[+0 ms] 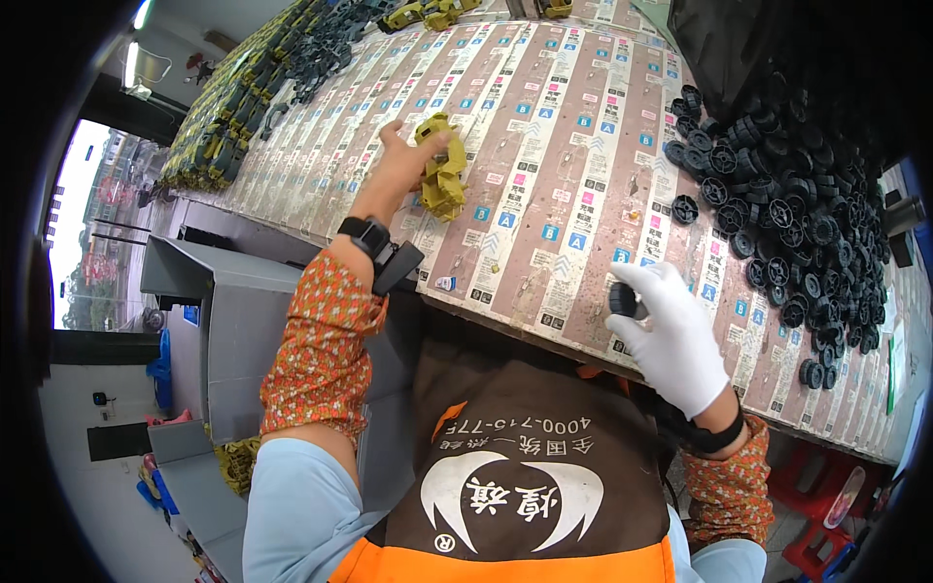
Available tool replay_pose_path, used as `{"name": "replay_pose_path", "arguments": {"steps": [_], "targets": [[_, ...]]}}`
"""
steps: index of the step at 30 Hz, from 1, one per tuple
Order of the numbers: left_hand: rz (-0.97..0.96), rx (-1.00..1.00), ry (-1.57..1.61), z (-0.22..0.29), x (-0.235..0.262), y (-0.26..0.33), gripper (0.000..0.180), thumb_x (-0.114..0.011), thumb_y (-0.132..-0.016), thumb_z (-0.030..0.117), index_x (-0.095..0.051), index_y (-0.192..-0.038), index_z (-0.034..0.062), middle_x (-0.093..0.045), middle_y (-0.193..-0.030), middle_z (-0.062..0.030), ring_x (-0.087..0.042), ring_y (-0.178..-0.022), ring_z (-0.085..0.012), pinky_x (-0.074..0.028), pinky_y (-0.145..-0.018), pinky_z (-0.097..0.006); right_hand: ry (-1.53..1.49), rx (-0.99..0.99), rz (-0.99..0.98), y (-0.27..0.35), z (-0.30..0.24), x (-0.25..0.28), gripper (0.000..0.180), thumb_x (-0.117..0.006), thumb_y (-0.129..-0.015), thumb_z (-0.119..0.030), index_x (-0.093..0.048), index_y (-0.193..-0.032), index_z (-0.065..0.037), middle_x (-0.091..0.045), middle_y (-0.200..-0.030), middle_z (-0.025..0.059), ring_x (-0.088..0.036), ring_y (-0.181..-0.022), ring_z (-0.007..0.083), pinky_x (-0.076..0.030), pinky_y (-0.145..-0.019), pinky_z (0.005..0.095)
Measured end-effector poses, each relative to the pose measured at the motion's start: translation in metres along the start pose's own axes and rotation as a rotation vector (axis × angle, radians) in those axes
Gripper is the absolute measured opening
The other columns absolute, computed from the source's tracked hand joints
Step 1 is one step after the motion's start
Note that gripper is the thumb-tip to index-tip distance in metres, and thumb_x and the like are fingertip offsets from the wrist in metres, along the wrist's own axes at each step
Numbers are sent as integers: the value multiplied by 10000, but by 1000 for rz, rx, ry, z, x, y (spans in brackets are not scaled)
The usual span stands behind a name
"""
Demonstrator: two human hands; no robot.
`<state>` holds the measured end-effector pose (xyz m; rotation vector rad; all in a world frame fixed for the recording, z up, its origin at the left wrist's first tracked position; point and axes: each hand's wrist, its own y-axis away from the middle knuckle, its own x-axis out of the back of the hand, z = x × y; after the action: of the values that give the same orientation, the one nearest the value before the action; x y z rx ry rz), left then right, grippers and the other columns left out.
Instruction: The person picks up a toy truck body and attaches black wheels to the axles by hand. After completing a truck, they place it aside, reach into a large bin to retrieve another truck body, and repeat the assembly process.
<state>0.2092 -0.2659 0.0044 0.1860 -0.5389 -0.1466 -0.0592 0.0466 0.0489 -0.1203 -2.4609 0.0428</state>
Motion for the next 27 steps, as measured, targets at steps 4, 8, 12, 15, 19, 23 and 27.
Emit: {"name": "replay_pose_path", "arguments": {"steps": [4,8,12,15,19,23,27], "targets": [[-47,14,85,2,-21,-6,943,-821,-842,270,-199,-1488,-23,-626,-1230,-222,-693,-1042,-305,-595,-838,-405,-84,-55,24,-1,7,-4,526,-762,-821,28,-622,-1321,-56,-602,-1086,81,-615,-823,166,-518,-743,284],[-274,-140,314,10,-12,18,586,-777,-868,187,-469,-1333,10,-633,-1125,-109,-679,-960,-214,-602,-821,-384,-224,-165,56,-2,14,8,504,-745,-844,32,-624,-1327,-46,-617,-1160,47,-637,-934,122,-529,-835,262],[-533,-142,779,41,-12,98,467,-676,-954,199,-518,-1366,48,-671,-1165,-93,-678,-1056,-212,-574,-933,-393,-522,-194,75,-11,5,12,495,-713,-889,-2,-609,-1371,-39,-643,-1189,31,-639,-1009,112,-529,-904,270],[-611,-94,758,50,-31,159,506,-662,-1001,282,-485,-1409,40,-674,-1191,-109,-684,-1047,-201,-598,-871,-366,-668,-106,107,-20,-9,4,501,-717,-912,-45,-589,-1397,-29,-664,-1198,45,-639,-1038,111,-526,-933,280],[-652,40,781,50,-52,212,563,-742,-991,244,-446,-1431,53,-623,-1190,-33,-626,-1038,-114,-550,-879,-299,-839,-103,158,-20,-12,-11,508,-701,-936,-46,-557,-1421,-6,-655,-1266,63,-631,-1097,120,-516,-980,299],[-753,63,808,37,-70,227,604,-710,-1010,190,-350,-1484,90,-609,-1232,-47,-631,-1087,-124,-560,-920,-302,-912,-142,143,-9,-7,-13,508,-680,-939,-27,-554,-1430,-2,-647,-1293,61,-615,-1135,128,-493,-1030,310],[-805,81,825,36,-84,234,616,-680,-1023,161,-283,-1492,114,-593,-1270,-75,-637,-1123,-158,-599,-924,-345,-896,-179,154,0,0,-16,526,-687,-932,-24,-549,-1438,2,-651,-1291,66,-619,-1138,135,-502,-1020,314]]}}
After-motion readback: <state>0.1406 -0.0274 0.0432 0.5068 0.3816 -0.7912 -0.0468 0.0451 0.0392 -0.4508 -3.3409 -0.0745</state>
